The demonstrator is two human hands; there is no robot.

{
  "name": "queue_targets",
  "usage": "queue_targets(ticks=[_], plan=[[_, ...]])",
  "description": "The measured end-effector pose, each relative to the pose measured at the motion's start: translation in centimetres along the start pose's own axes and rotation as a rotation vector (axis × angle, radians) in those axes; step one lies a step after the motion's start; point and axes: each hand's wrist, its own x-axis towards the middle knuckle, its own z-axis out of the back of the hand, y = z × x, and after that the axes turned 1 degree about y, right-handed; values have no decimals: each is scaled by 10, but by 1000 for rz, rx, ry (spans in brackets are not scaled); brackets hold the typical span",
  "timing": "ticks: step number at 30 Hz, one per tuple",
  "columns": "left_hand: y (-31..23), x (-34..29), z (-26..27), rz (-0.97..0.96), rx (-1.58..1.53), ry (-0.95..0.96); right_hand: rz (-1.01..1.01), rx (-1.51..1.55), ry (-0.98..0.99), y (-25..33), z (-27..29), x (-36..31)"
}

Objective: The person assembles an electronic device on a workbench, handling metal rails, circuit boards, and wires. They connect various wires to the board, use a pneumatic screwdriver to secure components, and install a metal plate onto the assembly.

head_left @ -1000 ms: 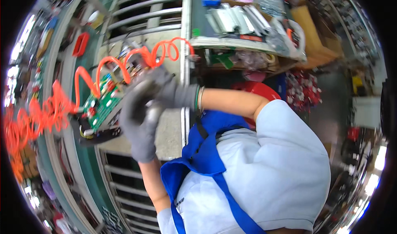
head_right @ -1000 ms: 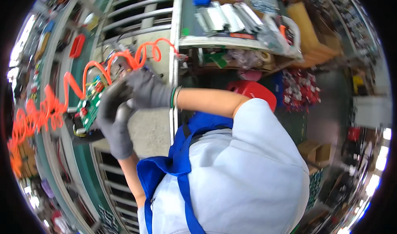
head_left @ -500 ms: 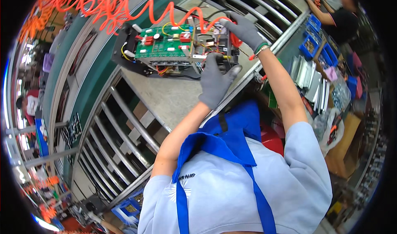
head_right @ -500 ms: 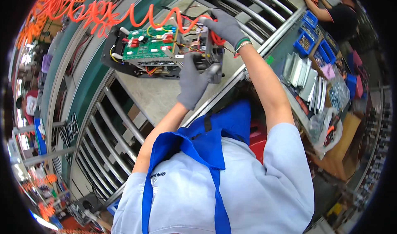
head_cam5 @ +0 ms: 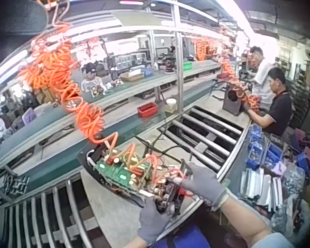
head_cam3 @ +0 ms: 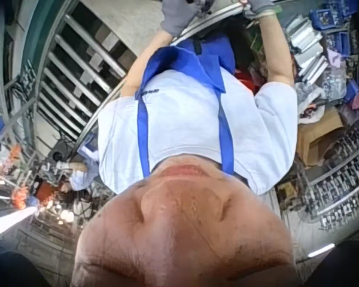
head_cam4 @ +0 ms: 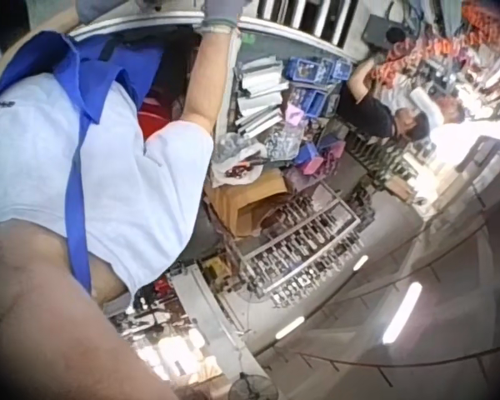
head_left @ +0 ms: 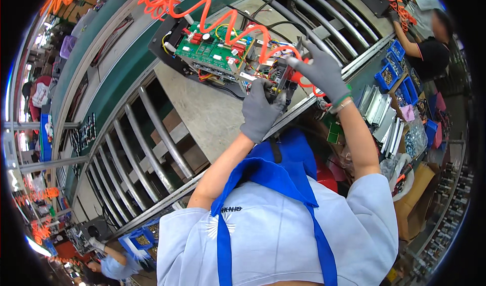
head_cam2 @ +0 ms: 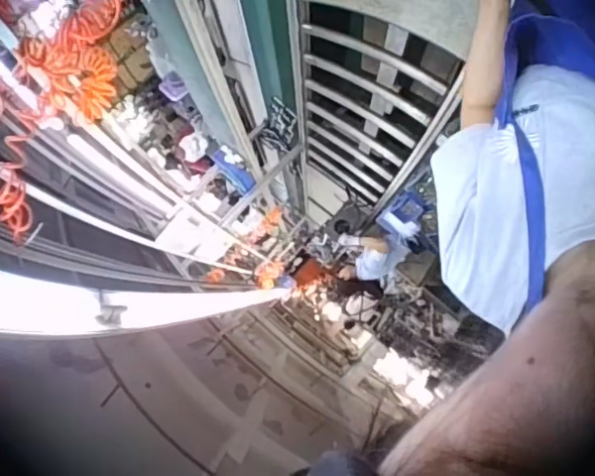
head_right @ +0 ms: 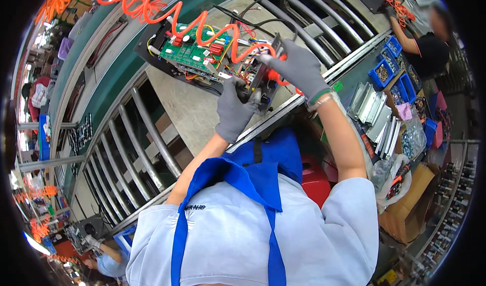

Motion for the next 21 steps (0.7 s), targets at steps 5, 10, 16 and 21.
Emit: queue_targets(ticks=[5,10,16,21], plan=[[4,-6,23,-33,-34,101,139,121,-32,-28,34,-10],[45,-2,72,13,-195,48,116,-113,-553,-130,78,37],[200,71,161,236,208,-325,559,145,-517,9,-13,5],[261,140,197,250,345,-212,424,114,-509,49,-61,-19]])
